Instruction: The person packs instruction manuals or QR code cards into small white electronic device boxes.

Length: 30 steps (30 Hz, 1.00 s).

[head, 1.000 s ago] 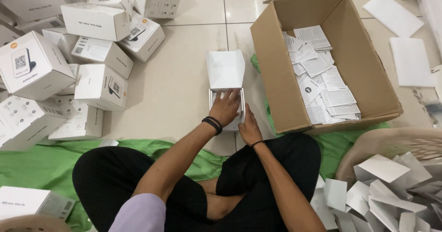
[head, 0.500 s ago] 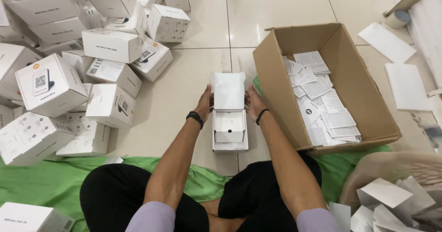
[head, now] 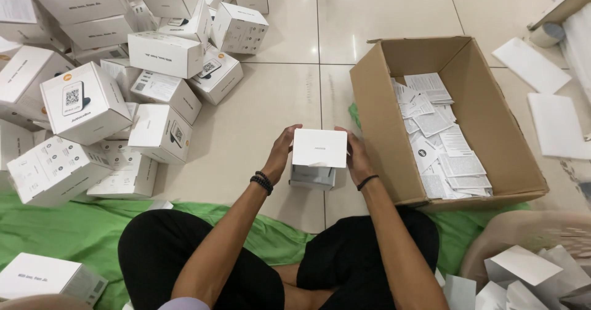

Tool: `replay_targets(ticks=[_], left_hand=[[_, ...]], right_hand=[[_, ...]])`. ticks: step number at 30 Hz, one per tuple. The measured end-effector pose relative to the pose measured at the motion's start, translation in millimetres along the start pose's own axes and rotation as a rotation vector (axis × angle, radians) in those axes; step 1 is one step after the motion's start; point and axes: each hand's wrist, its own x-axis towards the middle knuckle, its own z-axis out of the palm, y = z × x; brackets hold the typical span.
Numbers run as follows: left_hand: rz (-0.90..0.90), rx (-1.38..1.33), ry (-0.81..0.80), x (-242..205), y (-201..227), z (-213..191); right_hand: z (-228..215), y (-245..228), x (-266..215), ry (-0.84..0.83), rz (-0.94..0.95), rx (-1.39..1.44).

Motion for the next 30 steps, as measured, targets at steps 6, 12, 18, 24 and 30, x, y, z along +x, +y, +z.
replay_targets(ticks=[6, 12, 18, 24, 30], left_hand=[[-0.001, -0.173, 0.041, -3.9, -5.3, 7.2], [0.326, 0.585, 0.022, -16.2, -62.6, 5.1], [-0.031, 0.739, 0.078, -31.1, -64.7, -4.9], [0.212, 0.971, 0.483, 19.3, 6.7, -104.3], [0.081, 1.267, 0.704, 80.1, 72.2, -221.9]], right_hand=[[11.4, -4.0, -16.0, 0.019, -0.034, 0.067], [1.6, 53.6, -28.6, 0.010, -0.219, -0.532], [54.1, 16.1, -103.7, 0.216, -0.444, -1.415], [45.1, 35.3, -7.0, -0.563, 0.152, -1.465], [80.8, 62.7, 115.7, -0.402, 0.202, -1.553]])
